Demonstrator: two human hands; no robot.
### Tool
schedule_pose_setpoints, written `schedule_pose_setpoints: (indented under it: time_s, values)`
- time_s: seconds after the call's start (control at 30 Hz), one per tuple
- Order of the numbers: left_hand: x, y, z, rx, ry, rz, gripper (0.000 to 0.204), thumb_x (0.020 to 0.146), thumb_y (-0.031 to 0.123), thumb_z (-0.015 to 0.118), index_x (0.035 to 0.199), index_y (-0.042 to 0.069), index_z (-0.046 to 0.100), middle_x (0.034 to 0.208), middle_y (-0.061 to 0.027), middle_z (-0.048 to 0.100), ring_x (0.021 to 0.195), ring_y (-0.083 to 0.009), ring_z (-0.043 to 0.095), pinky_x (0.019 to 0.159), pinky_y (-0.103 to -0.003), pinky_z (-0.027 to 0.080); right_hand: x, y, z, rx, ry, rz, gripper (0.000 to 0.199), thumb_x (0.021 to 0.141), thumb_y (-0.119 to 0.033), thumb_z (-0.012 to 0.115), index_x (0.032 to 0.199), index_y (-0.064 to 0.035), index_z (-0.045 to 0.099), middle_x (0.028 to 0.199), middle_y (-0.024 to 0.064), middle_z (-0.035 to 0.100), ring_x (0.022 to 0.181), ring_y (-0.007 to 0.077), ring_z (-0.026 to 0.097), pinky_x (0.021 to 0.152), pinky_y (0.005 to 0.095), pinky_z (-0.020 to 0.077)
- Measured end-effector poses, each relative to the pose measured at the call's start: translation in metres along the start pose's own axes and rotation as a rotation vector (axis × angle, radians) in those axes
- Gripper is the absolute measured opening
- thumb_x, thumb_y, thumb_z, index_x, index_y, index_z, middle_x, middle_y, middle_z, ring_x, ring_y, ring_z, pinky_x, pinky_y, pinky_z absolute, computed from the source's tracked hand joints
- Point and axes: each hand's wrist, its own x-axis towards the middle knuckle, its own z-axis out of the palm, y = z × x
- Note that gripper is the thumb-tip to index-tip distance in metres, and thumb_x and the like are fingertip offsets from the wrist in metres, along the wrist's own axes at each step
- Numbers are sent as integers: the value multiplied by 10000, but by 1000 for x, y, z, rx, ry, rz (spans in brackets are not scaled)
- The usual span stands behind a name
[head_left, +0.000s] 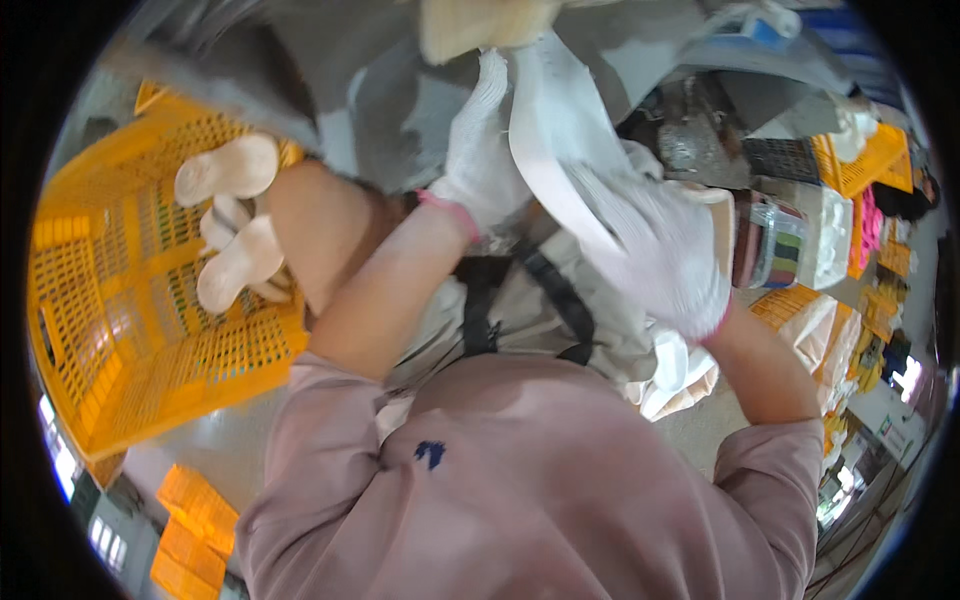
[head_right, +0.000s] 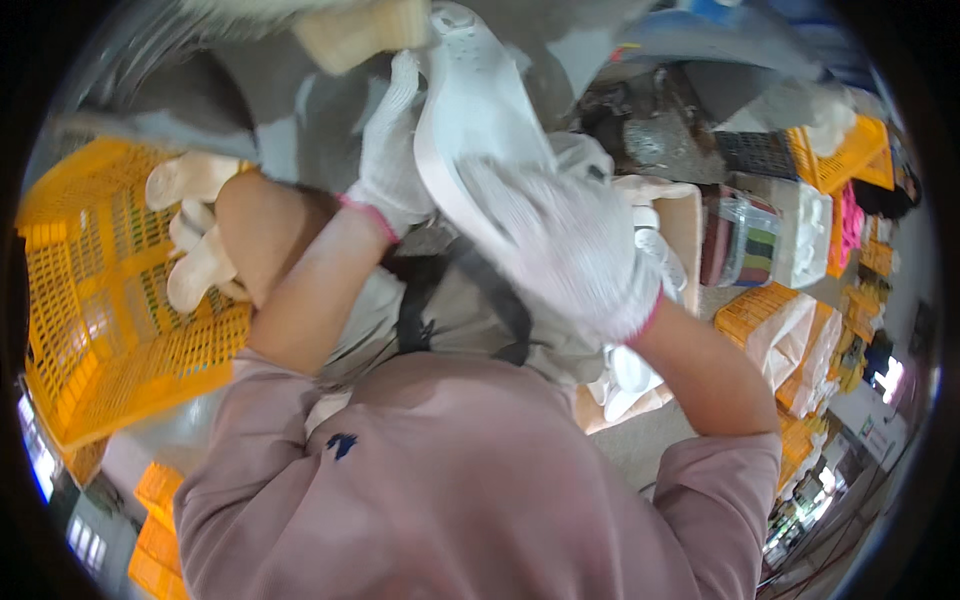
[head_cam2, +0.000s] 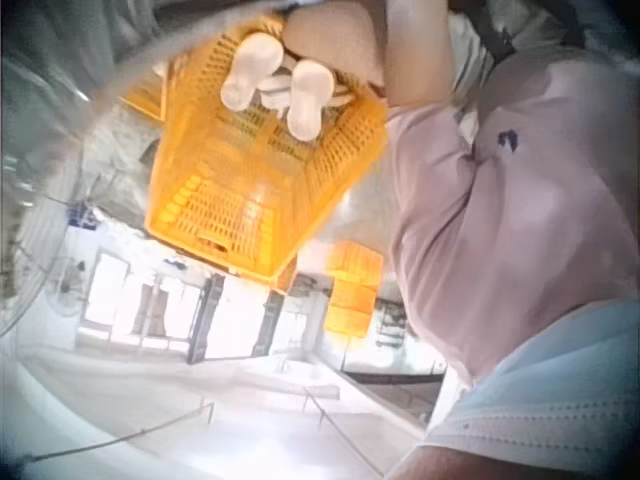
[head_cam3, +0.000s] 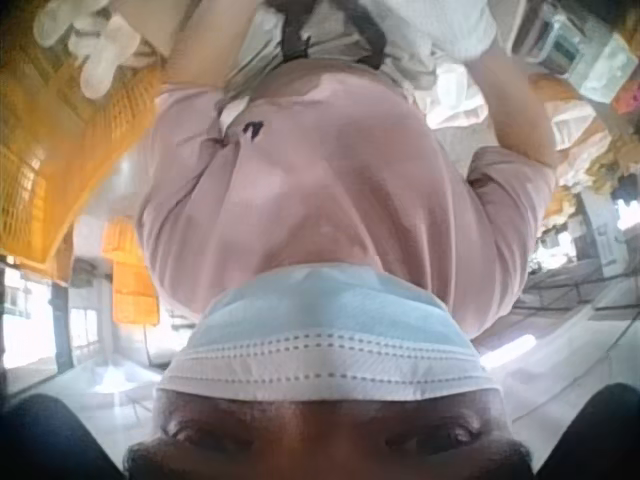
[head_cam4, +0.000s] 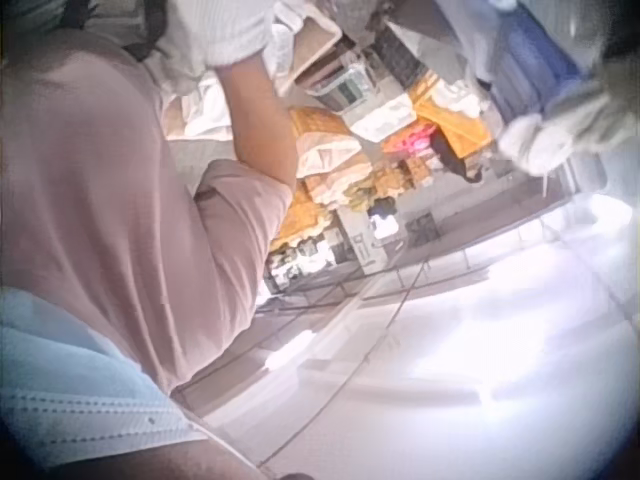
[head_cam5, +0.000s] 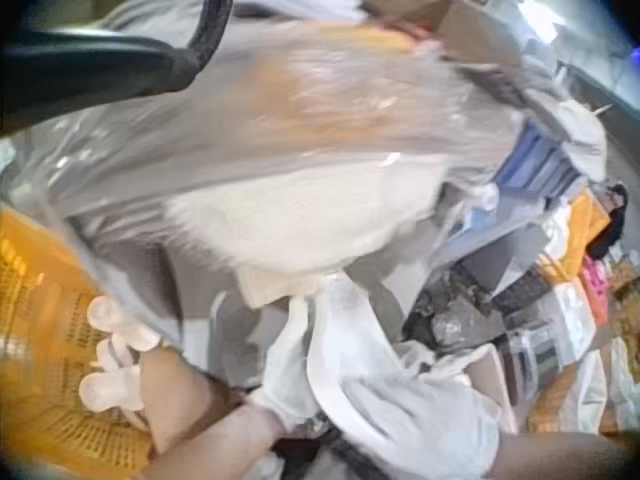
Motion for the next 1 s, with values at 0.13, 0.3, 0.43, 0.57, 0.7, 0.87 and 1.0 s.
schedule_pose_setpoints:
  time_s: [0.13, 0.3, 0.43, 0.57, 0.7, 0.87, 1.0]
  values:
    - [4, 21, -9, 10, -116, 108, 605, 1051, 582, 532, 1328, 53, 626, 1178, -175, 703, 1111, -352, 679, 970, -475, 562, 28, -26, 39, 243, 251, 116, 537, 857, -130, 734, 1379, -35, 650, 1296, 171, 693, 1077, 337, 722, 854, 416, 599]
    - [44, 52, -54, 1058, 92, 542, 352, 1015, 331, 570, 1247, 85, 666, 1196, -135, 718, 1118, -298, 690, 953, -408, 566, 52, -30, 45, 250, 149, 422, 439, 872, -185, 757, 1279, -37, 682, 1105, 161, 725, 873, 346, 731, 764, 442, 590]
    - [41, 45, -66, 1567, 87, 646, 362, 1029, 248, 531, 1303, 39, 640, 1259, -152, 703, 1179, -298, 682, 1018, -414, 550, 53, -33, 47, 310, 302, 502, 325, 919, -182, 759, 1210, -39, 739, 1041, 191, 766, 896, 362, 749, 801, 426, 593]
    - [38, 25, -38, 1062, 406, 903, 293, 979, 234, 636, 1204, 53, 682, 1161, -136, 712, 1118, -289, 691, 996, -402, 544, 85, -13, 71, 285, 266, 556, 289, 932, -246, 714, 1148, -54, 734, 1043, 193, 754, 898, 361, 737, 797, 424, 593]
    - [27, 19, -29, 1244, 423, 777, 412, 1054, 315, 522, 1297, -1, 623, 1171, -227, 708, 996, -345, 724, 903, -442, 613, 97, 2, 69, 221, 109, 342, 307, 909, -277, 705, 1118, -53, 717, 1012, 193, 746, 899, 376, 724, 798, 430, 585]
    - [26, 40, -38, 239, 141, 28, 354, 1053, 360, 507, 1162, 39, 607, 938, -171, 701, 749, -340, 703, 710, -458, 620, 63, -29, 16, 994, -150, 774, 426, 876, -309, 746, 1218, -60, 693, 1119, 208, 717, 1013, 393, 707, 868, 461, 577]
    - [61, 50, -35, 416, 153, 385, 476, 1013, 491, 546, 1062, 38, 681, 860, -182, 711, 766, -336, 706, 672, -436, 600, 69, -7, 43, 882, 201, 242, 372, 984, -176, 679, 1335, -54, 655, 1146, 132, 719, 1005, 279, 708, 897, 388, 583]
